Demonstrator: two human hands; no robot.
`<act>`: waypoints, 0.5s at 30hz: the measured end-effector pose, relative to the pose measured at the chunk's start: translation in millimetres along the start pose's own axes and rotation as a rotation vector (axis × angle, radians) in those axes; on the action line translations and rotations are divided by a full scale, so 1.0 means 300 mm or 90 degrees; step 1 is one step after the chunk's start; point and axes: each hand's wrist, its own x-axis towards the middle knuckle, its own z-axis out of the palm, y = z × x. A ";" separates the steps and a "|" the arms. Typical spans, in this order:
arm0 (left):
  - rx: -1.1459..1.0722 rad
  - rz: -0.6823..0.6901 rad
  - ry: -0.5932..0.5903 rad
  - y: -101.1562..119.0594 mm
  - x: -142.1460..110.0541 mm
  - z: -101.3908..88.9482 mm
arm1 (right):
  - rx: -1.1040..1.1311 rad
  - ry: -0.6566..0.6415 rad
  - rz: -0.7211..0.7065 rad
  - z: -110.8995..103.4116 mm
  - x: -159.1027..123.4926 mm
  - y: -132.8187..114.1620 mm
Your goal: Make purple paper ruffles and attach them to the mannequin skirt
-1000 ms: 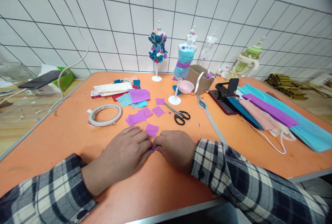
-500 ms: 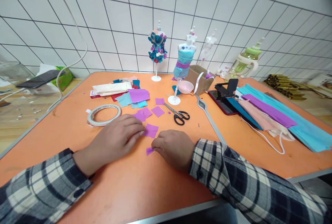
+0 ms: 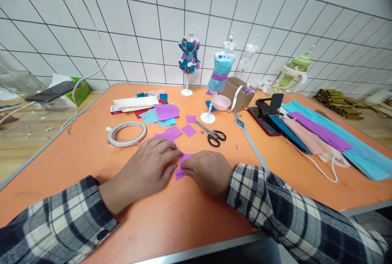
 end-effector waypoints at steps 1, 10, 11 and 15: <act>-0.007 0.005 0.005 -0.003 -0.001 -0.005 | 0.003 -0.005 0.004 -0.002 -0.001 0.001; -0.140 0.083 -0.032 0.012 0.007 -0.015 | 0.015 -0.026 0.045 -0.018 -0.007 0.007; -0.131 0.078 -0.036 0.012 0.007 -0.011 | 0.011 -0.033 0.049 -0.018 -0.007 0.006; -0.089 0.073 -0.034 0.004 0.005 0.001 | 0.003 -0.042 0.049 -0.018 -0.004 0.006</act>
